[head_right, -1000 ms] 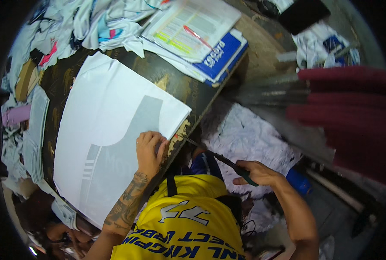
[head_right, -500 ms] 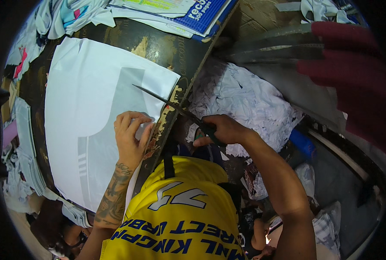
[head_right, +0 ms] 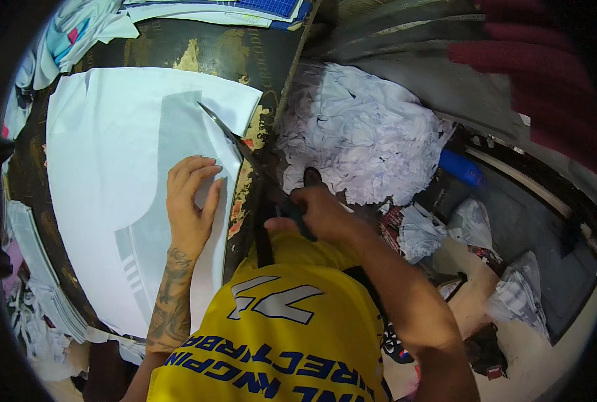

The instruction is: The person uses shears to cut a large white sheet of fabric or transfer material on a cluttered work table. They repeatedly align the sheet, cut along its edges, and stack the trimmed pieces. The person also handles printed graphics and other fabric scraps during the process.

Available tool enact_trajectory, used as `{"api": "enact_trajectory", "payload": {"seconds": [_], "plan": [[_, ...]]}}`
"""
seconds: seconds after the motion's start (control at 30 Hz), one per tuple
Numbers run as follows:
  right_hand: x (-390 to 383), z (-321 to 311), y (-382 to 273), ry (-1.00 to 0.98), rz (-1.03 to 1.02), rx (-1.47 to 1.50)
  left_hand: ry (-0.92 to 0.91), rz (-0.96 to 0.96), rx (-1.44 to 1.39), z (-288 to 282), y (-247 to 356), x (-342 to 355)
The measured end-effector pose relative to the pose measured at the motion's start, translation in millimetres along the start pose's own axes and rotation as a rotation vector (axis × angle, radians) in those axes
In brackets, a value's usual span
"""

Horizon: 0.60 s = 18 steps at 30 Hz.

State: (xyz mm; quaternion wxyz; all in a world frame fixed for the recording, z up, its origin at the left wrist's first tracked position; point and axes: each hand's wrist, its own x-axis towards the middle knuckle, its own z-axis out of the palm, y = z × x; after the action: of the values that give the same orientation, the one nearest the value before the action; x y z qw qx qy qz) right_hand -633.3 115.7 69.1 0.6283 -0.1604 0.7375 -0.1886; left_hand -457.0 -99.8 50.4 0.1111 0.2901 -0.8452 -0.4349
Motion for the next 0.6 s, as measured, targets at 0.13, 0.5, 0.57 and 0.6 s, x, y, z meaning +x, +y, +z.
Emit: {"api": "enact_trajectory", "payload": {"seconds": [0.13,0.5,0.57,0.6], "plan": [[-11,27,-28,0.014,0.104,0.026,-0.011,0.023,-0.025,-3,-4,2],[-4,97,-73,0.105,0.167,0.271,-0.045,-0.073,-0.237,-8,-23,0],[-1,99,-79,0.120,0.185,0.240,-0.069,-0.123,-0.241,-10,-22,1],[0,100,-82,0.125,0.170,0.256,-0.077,-0.121,-0.254,-11,-22,2]]}}
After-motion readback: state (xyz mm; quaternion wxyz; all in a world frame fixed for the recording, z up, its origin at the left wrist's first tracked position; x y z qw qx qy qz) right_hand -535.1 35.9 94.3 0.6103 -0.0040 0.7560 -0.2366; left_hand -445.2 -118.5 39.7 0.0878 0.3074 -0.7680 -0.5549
